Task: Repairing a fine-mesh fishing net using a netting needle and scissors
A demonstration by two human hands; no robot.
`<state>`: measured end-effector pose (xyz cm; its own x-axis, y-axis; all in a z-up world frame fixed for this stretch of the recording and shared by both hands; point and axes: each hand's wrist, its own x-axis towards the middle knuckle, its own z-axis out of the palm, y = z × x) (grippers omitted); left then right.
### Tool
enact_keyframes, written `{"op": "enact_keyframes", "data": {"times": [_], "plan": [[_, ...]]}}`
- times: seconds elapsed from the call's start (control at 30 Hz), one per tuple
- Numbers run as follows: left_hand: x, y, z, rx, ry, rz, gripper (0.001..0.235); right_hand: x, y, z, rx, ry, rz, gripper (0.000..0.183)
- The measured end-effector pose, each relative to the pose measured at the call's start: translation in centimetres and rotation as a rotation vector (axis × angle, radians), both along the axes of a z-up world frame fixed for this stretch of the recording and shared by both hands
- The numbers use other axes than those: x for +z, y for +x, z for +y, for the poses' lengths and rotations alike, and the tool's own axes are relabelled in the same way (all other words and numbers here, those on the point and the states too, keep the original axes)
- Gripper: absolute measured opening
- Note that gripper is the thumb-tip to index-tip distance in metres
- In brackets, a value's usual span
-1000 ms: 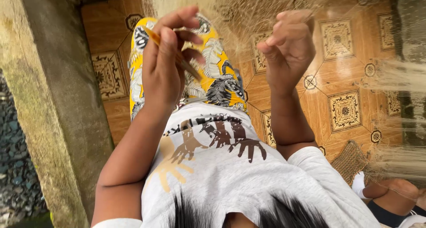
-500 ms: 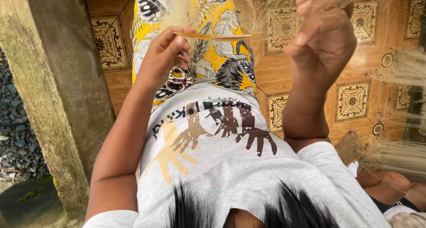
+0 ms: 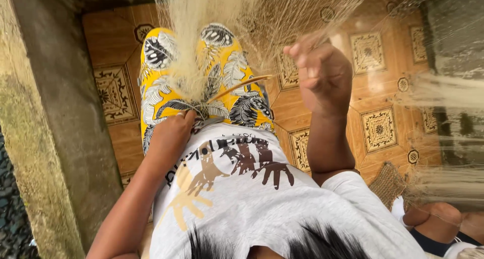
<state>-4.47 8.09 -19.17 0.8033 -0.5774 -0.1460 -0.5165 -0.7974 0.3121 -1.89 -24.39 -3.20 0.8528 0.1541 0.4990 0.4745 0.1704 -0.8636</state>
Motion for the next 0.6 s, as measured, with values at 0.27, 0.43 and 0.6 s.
{"op": "enact_keyframes", "data": {"times": [0.27,0.43,0.6], "plan": [[9.9,-1.1,4.6,0.053,0.016,0.264,0.030,-2.0,1.1,-1.7,0.181,0.224,0.059,0.027],[14.6,-1.8,1.8,0.167,-0.548,0.568,0.043,-2.7,1.2,-2.1,0.286,0.331,0.139,0.023],[16.5,-0.6,-4.6,0.160,-1.199,0.224,0.016,-2.4,1.4,-1.4,0.244,0.265,0.090,0.030]]}}
